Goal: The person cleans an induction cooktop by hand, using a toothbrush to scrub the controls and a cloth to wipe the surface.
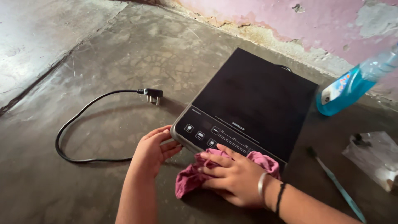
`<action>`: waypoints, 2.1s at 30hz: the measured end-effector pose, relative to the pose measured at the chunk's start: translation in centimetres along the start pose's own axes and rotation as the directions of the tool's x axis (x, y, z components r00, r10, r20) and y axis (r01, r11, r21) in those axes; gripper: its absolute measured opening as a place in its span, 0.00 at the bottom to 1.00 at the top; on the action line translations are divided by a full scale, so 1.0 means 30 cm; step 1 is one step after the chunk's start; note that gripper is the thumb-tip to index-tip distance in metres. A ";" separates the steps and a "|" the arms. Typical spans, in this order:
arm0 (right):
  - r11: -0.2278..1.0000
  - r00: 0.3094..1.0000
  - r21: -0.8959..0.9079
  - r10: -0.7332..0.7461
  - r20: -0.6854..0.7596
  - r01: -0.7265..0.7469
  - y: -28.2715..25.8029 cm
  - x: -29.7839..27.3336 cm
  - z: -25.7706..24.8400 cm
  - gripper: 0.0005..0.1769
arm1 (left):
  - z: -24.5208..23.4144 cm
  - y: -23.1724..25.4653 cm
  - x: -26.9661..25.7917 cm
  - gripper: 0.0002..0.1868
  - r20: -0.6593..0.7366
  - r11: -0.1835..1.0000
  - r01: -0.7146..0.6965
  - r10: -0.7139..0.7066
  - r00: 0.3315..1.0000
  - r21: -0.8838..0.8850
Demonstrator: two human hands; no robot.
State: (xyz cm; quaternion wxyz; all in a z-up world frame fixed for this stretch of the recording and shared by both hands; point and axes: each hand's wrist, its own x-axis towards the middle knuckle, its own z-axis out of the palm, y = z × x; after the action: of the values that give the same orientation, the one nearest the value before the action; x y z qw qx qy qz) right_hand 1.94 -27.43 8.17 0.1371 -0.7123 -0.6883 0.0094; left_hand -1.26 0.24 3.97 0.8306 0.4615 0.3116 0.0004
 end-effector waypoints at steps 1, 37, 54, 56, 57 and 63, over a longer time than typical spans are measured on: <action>1.000 1.000 0.020 -0.009 0.011 0.009 -0.008 -0.029 -0.006 0.27 | 0.006 -0.001 -0.011 0.20 0.001 1.000 -0.001 0.001 1.000 0.001; 0.115 -0.240 0.993 0.965 -0.110 0.010 -0.081 -0.406 0.654 0.10 | 0.623 -0.484 -0.300 0.30 0.604 -0.304 -0.579 0.664 0.441 0.756; 0.076 -0.226 0.953 0.963 -0.147 -0.295 0.442 -0.473 0.099 0.33 | 0.588 -0.566 -0.213 0.34 0.644 -0.400 -0.536 0.648 0.408 0.743; 0.176 -0.198 0.911 0.944 -0.264 -0.374 0.375 -0.462 0.145 0.31 | 0.588 -0.558 -0.215 0.34 0.660 -0.426 -0.535 0.647 0.383 0.729; 0.269 -0.160 0.854 0.915 -0.371 -0.445 0.321 -0.453 0.191 0.30 | 0.587 -0.560 -0.218 0.34 0.657 -0.422 -0.536 0.647 0.387 0.731; 0.050 -0.315 0.918 0.931 -0.186 -0.393 0.056 -0.412 0.452 0.28 | 0.578 -0.583 -0.203 0.33 0.646 -0.432 -0.502 0.643 0.410 0.749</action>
State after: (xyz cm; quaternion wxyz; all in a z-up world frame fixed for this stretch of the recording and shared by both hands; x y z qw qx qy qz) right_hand 0.20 -37.14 -7.41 0.6025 -0.7763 0.1657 -0.0832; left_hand -2.20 -24.85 0.29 0.1226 0.9540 -0.0389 0.2709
